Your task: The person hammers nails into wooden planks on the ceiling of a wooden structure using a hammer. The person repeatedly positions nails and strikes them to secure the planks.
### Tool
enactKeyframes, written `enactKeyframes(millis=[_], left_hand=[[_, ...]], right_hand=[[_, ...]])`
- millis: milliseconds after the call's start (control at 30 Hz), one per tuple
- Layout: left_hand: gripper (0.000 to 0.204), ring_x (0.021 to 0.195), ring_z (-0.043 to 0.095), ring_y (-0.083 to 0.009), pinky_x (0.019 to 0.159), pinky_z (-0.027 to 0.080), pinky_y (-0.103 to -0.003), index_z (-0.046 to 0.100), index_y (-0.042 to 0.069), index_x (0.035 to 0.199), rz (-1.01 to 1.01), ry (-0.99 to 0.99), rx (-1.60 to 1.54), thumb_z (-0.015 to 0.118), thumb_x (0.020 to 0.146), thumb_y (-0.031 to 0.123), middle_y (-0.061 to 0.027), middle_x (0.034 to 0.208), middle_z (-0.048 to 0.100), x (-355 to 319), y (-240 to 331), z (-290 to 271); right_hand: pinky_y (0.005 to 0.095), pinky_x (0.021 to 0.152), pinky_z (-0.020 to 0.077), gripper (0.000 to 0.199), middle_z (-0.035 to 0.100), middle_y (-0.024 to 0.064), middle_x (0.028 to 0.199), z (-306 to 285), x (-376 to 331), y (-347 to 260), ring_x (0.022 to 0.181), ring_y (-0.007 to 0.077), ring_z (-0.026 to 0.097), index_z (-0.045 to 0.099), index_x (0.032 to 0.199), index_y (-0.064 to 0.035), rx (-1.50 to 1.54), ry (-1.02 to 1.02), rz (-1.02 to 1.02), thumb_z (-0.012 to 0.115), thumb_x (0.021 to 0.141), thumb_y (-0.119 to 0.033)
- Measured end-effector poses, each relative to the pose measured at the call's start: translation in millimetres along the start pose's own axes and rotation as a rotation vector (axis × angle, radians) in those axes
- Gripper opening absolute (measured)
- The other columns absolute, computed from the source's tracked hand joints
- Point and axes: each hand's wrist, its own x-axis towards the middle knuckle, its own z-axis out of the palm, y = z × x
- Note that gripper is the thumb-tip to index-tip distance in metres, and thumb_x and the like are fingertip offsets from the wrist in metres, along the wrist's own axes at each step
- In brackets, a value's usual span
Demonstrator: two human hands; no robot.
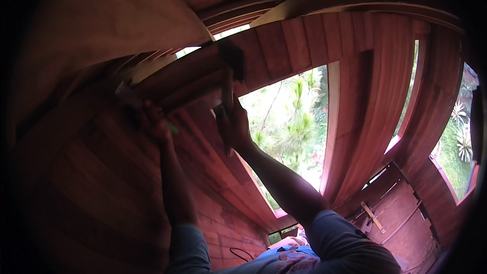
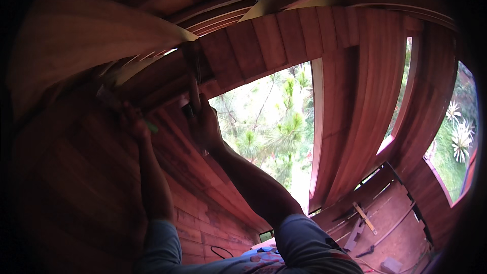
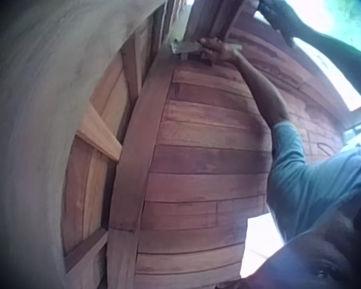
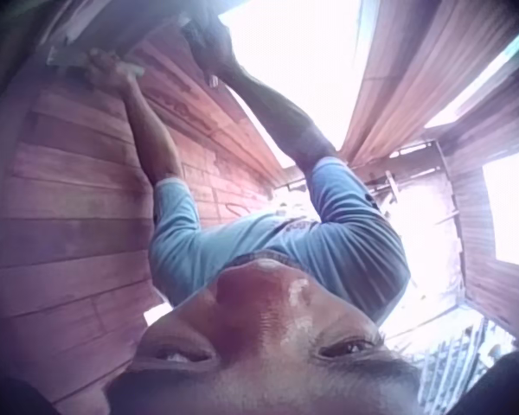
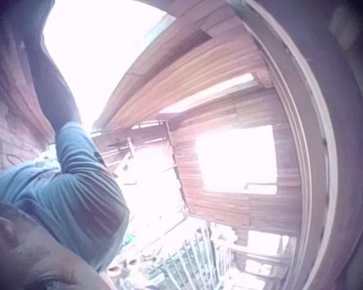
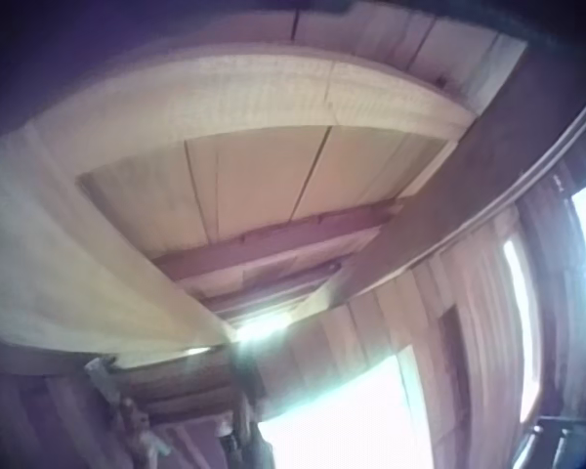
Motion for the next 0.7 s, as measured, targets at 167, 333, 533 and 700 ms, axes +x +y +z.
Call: enactKeyframes(millis=[167,333,533,700], left_hand=[[0.045,0.065,0.057,-0.014,0.058,0.045,-0.03,0.065,-0.002,0.091,-0.09,-0.019,-0.102,0.055,0.099,0.041,-0.0051,0.073,0.061,-1,0,6],[0.045,0.064,0.057,-0.016,0.059,0.046,-0.032,0.065,-0.001,0.088,0.283,0.048,0.211,0.054,0.099,0.041,-0.0064,0.07,0.061,3,-3,1],[0.047,0.064,0.057,-0.0169,0.059,0.046,-0.033,0.065,-0.002,0.083,-0.036,-0.025,0.03,0.055,0.099,0.042,-0.007,0.068,0.06,-2,13,5],[0.046,0.065,0.057,-0.0161,0.059,0.046,-0.032,0.063,-0.002,0.084,-0.023,0.003,-0.008,0.056,0.099,0.041,-0.0066,0.071,0.062,-4,7,0]], right_hand=[[0.039,0.052,0.0472,0.034,0.063,0.0159,0.069,-4,14,13,0.059,0.0243,0.065,0.054,0.11,0.0,-0.144,-0.045,-0.003,0.059,0.093,-0.029],[0.0429,0.06,0.0491,0.034,0.064,0.0211,0.074,1,0,4,0.069,0.0355,0.067,0.053,0.108,0.0008,-0.021,-0.002,-0.131,0.06,0.092,-0.028],[0.0439,0.06,0.0493,0.036,0.065,0.0229,0.075,8,6,10,0.075,0.0368,0.069,0.053,0.109,0.0016,-0.134,-0.03,-0.071,0.06,0.092,-0.029],[0.045,0.061,0.0498,0.034,0.066,0.024,0.083,5,3,9,0.078,0.037,0.069,0.055,0.11,0.0002,-0.153,-0.053,-0.049,0.06,0.092,-0.029]])
